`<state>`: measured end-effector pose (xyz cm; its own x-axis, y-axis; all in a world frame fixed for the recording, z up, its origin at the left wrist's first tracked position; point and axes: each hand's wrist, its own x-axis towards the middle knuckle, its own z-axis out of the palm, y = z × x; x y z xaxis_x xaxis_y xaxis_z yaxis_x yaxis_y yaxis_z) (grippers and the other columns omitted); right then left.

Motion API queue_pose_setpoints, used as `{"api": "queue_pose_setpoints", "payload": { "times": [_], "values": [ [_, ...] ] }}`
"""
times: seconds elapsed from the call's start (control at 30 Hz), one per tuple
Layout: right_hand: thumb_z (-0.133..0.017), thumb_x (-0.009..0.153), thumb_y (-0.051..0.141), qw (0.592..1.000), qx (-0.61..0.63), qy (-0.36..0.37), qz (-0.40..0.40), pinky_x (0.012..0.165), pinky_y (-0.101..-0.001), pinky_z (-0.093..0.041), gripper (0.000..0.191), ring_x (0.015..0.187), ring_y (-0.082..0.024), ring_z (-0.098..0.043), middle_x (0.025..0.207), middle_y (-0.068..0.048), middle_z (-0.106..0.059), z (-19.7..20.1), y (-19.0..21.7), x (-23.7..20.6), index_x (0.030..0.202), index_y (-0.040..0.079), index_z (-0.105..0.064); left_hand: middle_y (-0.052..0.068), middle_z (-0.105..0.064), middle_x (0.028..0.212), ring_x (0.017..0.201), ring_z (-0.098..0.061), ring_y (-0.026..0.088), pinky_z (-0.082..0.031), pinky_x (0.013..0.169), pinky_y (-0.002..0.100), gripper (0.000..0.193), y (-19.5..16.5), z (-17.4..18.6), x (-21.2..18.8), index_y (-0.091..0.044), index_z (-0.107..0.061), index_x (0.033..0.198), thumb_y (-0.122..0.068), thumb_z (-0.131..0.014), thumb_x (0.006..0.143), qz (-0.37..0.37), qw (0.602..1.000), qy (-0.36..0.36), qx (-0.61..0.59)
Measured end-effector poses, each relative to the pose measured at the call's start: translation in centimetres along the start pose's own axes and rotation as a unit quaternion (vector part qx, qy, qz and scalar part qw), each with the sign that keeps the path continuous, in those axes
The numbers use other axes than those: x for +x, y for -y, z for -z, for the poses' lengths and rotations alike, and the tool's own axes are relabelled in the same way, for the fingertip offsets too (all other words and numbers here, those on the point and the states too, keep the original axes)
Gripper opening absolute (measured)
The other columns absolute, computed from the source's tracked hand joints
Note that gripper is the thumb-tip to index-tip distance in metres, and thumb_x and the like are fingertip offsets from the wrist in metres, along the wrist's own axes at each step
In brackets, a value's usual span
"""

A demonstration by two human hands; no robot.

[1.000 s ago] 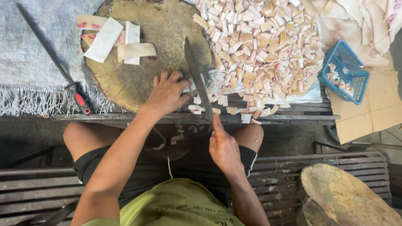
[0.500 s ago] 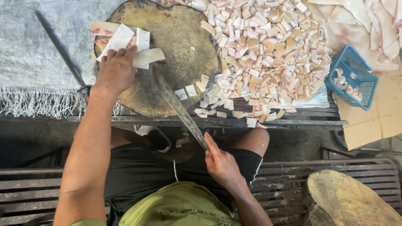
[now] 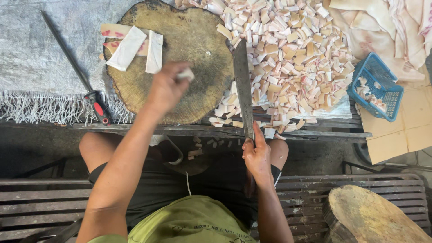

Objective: The person cuts folded sheets of pork skin into small cubes using a large knife on a round wooden cutting board. The cut pieces accumulate on a nearby cloth, and the person occasionally gathers and repositions the pile.

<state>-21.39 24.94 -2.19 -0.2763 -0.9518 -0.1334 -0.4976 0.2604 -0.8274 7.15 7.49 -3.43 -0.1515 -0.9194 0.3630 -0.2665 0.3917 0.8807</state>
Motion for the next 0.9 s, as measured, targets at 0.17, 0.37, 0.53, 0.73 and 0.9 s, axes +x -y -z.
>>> {"api": "queue_pose_setpoints", "payload": {
  "times": [0.17,0.37,0.53,0.73,0.9],
  "values": [
    [-0.049,0.095,-0.004,0.99,0.131,0.008,0.061,0.049,-0.0226,-0.049,0.063,0.054,-0.006,-0.054,0.075,-0.003,-0.063,-0.6,0.5,-1.3,0.157,0.002,-0.04,0.008,-0.066,0.134,0.121,-0.065,0.028,-0.057,0.097,0.04,0.057,-2.5,-1.7,-3.6,-0.01,-0.063,0.136,0.006,-0.062,0.081,-0.176,0.869,0.226,0.404],
    [-0.047,0.101,-0.008,0.959,0.065,-0.047,0.273,0.052,-0.0233,-0.052,0.063,0.06,-0.007,-0.058,0.081,-0.006,-0.067,2.0,2.5,-2.3,0.161,0.004,-0.034,0.007,-0.065,0.138,0.131,-0.058,0.026,-0.052,0.104,0.036,0.05,-0.4,-0.5,-5.2,-0.01,-0.062,0.135,-0.004,-0.061,0.086,-0.194,0.857,0.269,0.395],
    [-0.057,0.103,-0.012,0.92,0.011,-0.156,0.359,0.052,-0.0257,-0.055,0.066,0.066,-0.016,-0.064,0.1,-0.017,-0.066,1.6,3.1,-3.4,0.162,0.007,-0.032,0.006,-0.065,0.135,0.13,-0.059,0.024,-0.051,0.109,0.036,0.054,0.7,0.9,-6.0,-0.011,-0.061,0.136,-0.007,-0.062,0.082,-0.25,0.839,0.276,0.396],
    [-0.065,0.088,-0.003,0.939,-0.217,0.042,0.264,0.064,-0.0488,-0.057,0.069,0.077,-0.046,-0.071,0.101,-0.025,-0.074,-2.5,2.0,-2.8,0.153,0.005,-0.042,0.012,-0.068,0.133,0.12,-0.062,0.028,-0.051,0.1,0.037,0.048,-0.7,2.8,-7.1,-0.007,-0.066,0.133,-0.008,-0.066,0.085,-0.216,0.894,0.204,0.335],
    [-0.059,0.097,-0.001,0.973,-0.088,-0.034,0.212,0.064,-0.0387,-0.061,0.063,0.069,-0.032,-0.074,0.088,-0.018,-0.073,0.0,1.3,-3.6,0.157,0.008,-0.042,0.008,-0.071,0.118,0.11,-0.064,0.028,-0.051,0.099,0.041,0.024,-1.6,3.6,-7.4,-0.005,-0.073,0.113,-0.016,-0.071,0.092,-0.165,0.928,0.156,0.296]
  ]
}}
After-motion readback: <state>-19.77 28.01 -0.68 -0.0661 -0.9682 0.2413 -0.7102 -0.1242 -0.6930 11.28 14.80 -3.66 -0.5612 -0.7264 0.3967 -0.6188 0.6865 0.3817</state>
